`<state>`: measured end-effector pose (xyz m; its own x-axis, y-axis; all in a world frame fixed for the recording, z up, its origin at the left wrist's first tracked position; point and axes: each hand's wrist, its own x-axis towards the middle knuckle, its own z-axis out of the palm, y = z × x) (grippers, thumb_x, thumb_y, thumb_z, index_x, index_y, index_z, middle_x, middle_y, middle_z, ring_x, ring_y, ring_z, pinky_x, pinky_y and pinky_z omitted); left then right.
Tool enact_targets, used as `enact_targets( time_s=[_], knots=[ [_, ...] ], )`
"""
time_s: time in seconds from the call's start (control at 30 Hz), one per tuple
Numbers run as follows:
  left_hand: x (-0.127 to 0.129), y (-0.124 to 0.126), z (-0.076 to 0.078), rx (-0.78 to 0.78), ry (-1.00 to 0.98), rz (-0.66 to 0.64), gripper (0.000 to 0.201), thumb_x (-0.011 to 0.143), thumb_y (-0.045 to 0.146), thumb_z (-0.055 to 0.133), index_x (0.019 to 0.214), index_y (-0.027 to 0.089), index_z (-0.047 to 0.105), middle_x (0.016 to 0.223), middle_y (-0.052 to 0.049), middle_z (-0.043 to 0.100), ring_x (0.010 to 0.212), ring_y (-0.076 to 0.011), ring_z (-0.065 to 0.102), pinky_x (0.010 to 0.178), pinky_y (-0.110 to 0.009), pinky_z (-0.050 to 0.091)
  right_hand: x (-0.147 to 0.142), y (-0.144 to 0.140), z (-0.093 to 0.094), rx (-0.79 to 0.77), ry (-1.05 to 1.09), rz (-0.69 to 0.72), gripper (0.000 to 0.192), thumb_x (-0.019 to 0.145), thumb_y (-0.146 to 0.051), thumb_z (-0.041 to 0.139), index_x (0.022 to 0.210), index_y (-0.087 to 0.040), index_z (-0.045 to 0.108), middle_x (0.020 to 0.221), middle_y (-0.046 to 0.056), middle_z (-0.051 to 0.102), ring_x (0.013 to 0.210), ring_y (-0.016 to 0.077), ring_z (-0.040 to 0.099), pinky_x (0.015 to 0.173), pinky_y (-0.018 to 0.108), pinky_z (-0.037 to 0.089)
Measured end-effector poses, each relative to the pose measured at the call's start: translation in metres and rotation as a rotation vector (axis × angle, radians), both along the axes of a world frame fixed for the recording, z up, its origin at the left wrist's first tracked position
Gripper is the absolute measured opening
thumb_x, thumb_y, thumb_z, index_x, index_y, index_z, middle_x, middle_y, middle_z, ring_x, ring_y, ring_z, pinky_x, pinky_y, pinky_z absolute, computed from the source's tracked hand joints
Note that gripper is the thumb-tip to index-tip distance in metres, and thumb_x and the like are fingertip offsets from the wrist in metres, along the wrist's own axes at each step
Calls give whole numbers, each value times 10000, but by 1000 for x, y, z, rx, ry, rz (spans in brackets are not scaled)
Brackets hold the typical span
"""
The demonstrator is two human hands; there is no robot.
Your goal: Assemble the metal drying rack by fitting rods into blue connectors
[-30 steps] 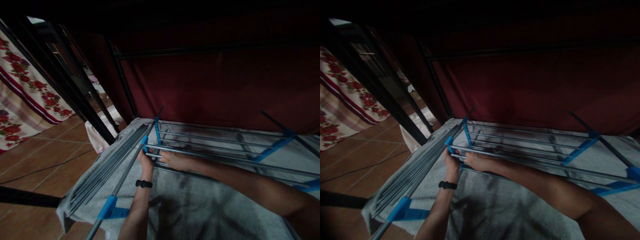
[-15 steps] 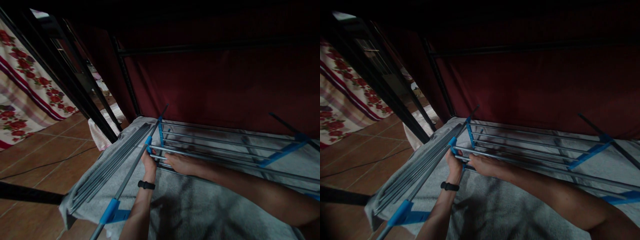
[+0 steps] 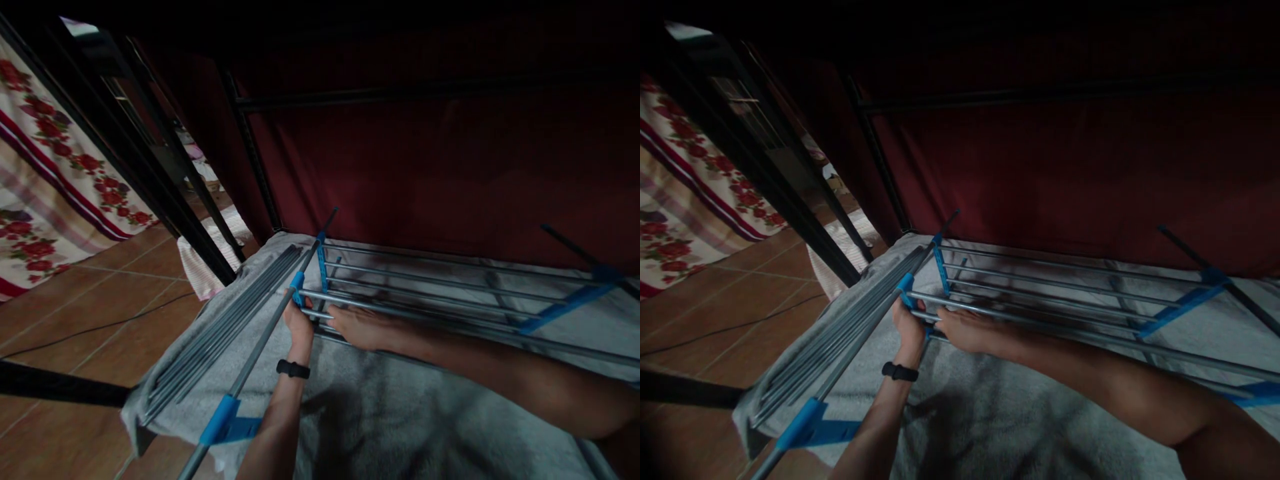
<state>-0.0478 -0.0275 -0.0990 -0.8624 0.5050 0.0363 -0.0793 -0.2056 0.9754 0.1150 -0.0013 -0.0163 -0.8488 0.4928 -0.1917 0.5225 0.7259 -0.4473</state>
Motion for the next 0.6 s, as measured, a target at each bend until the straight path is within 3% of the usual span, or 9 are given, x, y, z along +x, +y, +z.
enact_targets(
  time_s=[0.2, 0.4, 0.6],
  knots=[
    [-6, -4, 1, -29, 107, -20, 353, 936, 386, 450, 640, 214, 533, 562, 30, 523, 524, -130, 472, 554, -259, 442, -37, 11, -18, -128, 267, -16, 175, 898, -134, 486, 991, -194, 622, 974, 36, 679, 865, 173, 604, 795, 286, 462],
    [-18, -8, -11, -13, 203, -53, 117, 803, 283, 592, 707, 217, 601, 706, 12, 601, 767, -178, 567, 836, -309, 520, -57, 3, -17, -139, 312, -53, 167, 962, -302, 539, 1069, -206, 625, 1085, 52, 702, 1023, 213, 640, 921, 333, 476],
    [-18, -4, -20, 2, 169, -59, 199, 808, 285, 596, 628, 240, 523, 661, 9, 566, 799, -189, 582, 828, -305, 527, -52, 5, -7, -202, 239, -21, 285, 993, -292, 488, 1213, -189, 637, 1241, 98, 696, 1153, 252, 641, 1015, 389, 476]
  ],
)
